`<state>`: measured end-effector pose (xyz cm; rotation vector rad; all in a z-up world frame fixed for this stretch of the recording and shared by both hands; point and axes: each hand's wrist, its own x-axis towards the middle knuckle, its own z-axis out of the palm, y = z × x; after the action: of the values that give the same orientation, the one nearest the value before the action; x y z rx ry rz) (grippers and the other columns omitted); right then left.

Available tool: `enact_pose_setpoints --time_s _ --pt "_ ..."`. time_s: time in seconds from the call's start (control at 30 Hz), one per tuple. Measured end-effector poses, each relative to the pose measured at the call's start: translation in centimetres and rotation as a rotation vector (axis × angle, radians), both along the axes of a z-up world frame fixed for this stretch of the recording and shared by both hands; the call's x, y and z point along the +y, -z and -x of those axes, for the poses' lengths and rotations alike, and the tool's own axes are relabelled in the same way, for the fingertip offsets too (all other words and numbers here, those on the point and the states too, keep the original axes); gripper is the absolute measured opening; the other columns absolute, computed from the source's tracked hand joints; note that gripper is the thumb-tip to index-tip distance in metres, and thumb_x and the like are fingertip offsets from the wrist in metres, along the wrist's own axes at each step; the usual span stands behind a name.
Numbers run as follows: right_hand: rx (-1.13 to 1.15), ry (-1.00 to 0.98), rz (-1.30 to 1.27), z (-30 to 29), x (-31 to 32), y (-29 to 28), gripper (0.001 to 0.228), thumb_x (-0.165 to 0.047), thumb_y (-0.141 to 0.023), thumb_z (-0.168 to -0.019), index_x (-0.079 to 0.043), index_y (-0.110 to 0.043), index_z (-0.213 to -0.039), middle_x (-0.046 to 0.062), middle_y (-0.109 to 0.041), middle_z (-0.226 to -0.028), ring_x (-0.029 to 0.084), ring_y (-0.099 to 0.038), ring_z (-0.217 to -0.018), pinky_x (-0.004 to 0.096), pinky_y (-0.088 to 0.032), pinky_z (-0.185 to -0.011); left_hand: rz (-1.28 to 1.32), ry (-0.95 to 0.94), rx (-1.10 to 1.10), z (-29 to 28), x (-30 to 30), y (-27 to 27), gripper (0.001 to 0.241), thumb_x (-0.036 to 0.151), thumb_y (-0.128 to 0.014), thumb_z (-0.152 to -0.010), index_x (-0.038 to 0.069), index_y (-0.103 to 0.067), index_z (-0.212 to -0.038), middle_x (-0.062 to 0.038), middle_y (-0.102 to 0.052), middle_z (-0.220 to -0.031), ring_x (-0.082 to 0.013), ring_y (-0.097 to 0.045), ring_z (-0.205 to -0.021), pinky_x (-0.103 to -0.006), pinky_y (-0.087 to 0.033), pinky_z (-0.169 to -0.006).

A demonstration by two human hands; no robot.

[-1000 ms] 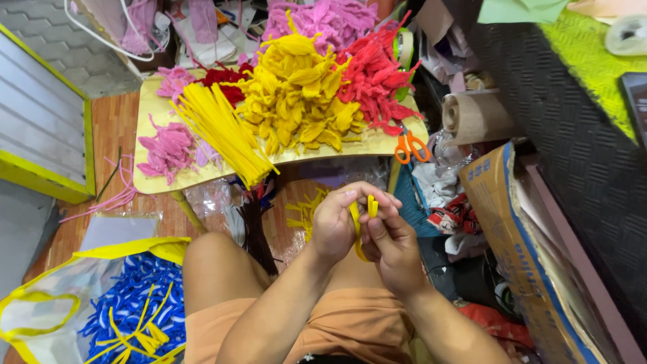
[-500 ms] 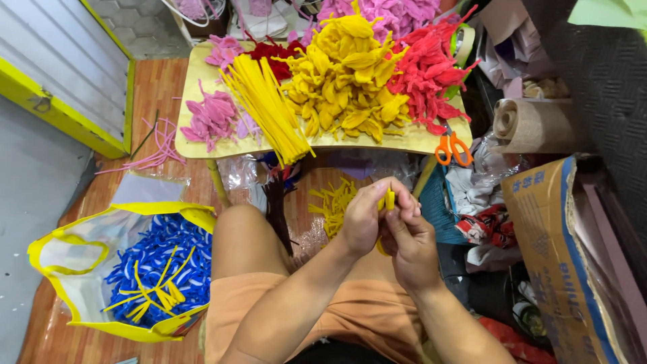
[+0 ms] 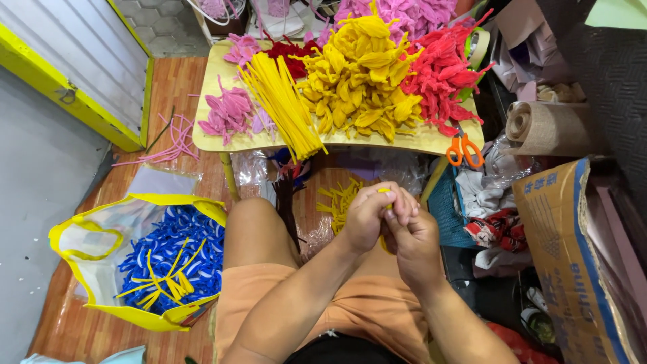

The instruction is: The person sits on the floor and repeatedly picks up yellow strips of material, folds them, and ties them into small bundles by hand. The finished bundles are placed into a yellow bag containing blue items, while piles of pink, yellow, and red materials sit on a nearby table.

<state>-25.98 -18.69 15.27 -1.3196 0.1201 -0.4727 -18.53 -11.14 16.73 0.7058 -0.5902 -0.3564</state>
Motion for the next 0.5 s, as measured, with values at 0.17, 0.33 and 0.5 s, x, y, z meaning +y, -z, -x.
enact_pose_setpoints --time_s 0.17,0.33,0.5 --pt "0.07 -0.011 0.305 -0.4 -0.3 0.2 0.019 -0.009 -0.069 -0.098 -0.004 -0.074 -0.08 0.006 -0.059 -0.056 0.009 -0.044 -0.047 0.025 -0.043 -0.043 -0.004 -0.086 0.084 -1.4 0.2 2.7 0.037 0.02 -0.044 -0.095 0.011 -0.042 -0.059 -0.016 -0.054 -0.049 -0.0292 -0.059 -0.055 -0.0302 -0.039 -0.041" --pt "0.112 0.026 0.758 1.1 -0.5 0.7 0.012 -0.023 -0.078 -0.092 -0.018 -0.083 -0.102 0.003 -0.065 -0.074 0.016 -0.062 -0.075 0.03 -0.053 -0.077 0.151 -0.134 0.425 -3.6 3.1 3.3 0.031 0.026 -0.041 -0.092 0.021 -0.025 -0.066 0.0 -0.032 -0.042 -0.0237 -0.054 -0.049 -0.0344 -0.056 -0.062" --pt "0.157 -0.107 0.662 2.4 0.4 2.9 0.034 -0.022 -0.068 -0.096 -0.004 -0.072 -0.125 0.002 -0.057 -0.088 0.013 -0.058 -0.087 0.026 -0.047 -0.081 0.114 -0.042 0.591 -3.4 6.1 -0.3 0.029 0.017 -0.038 -0.089 0.021 -0.031 -0.061 0.005 -0.019 -0.051 -0.0094 -0.012 -0.044 -0.0265 -0.009 -0.04"
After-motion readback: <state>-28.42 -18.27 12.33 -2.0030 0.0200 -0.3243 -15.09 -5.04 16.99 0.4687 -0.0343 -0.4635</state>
